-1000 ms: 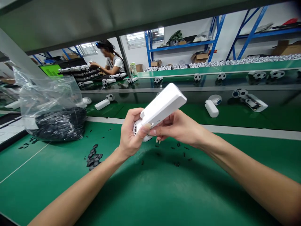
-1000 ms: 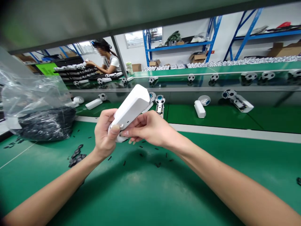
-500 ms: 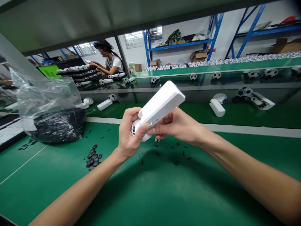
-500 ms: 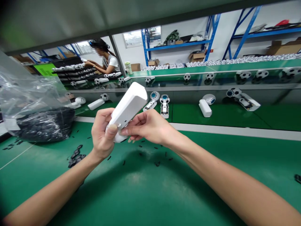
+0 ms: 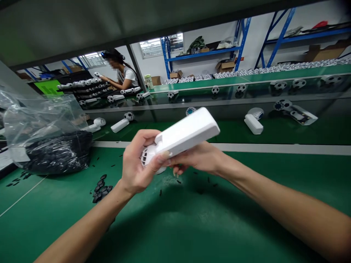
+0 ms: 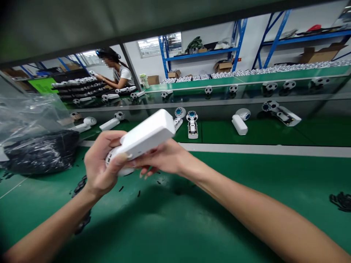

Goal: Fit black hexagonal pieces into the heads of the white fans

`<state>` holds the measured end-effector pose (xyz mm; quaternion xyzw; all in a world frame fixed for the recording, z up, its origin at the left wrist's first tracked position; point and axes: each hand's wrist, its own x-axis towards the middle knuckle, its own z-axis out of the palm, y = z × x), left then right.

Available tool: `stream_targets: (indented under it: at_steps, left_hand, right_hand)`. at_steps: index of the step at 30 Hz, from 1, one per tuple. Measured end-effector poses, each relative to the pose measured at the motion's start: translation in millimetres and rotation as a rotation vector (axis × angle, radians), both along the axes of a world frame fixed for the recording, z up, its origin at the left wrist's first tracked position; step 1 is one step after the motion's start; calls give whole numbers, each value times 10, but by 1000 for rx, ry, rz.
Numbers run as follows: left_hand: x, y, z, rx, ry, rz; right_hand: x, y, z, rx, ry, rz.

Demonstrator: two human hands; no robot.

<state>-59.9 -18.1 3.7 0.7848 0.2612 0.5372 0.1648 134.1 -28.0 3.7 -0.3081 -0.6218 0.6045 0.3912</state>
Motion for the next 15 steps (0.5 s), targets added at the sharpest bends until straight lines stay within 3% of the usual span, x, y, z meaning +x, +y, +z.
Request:
stream_targets:
  at_steps: [3,5,8,12,15]
  left_hand:
    - [-35,1,-13,-5,-67,44]
    - [-34,18,-29,-9,-84,49]
    - [47,198,-47,-88,-102,122]
    - [274,864,-98,-310,-65,304]
    - [472,1414,-204,-501,105,462]
  right_hand:
    - [-70,-68,-60,99,37,-122]
    - [-94,-89,-76,255,-57,-229]
    - [-76,-51,-22,366,-203,-331]
    - [73,38,140,450,-546,-505]
    - [282,47,274,456,-722,-508]
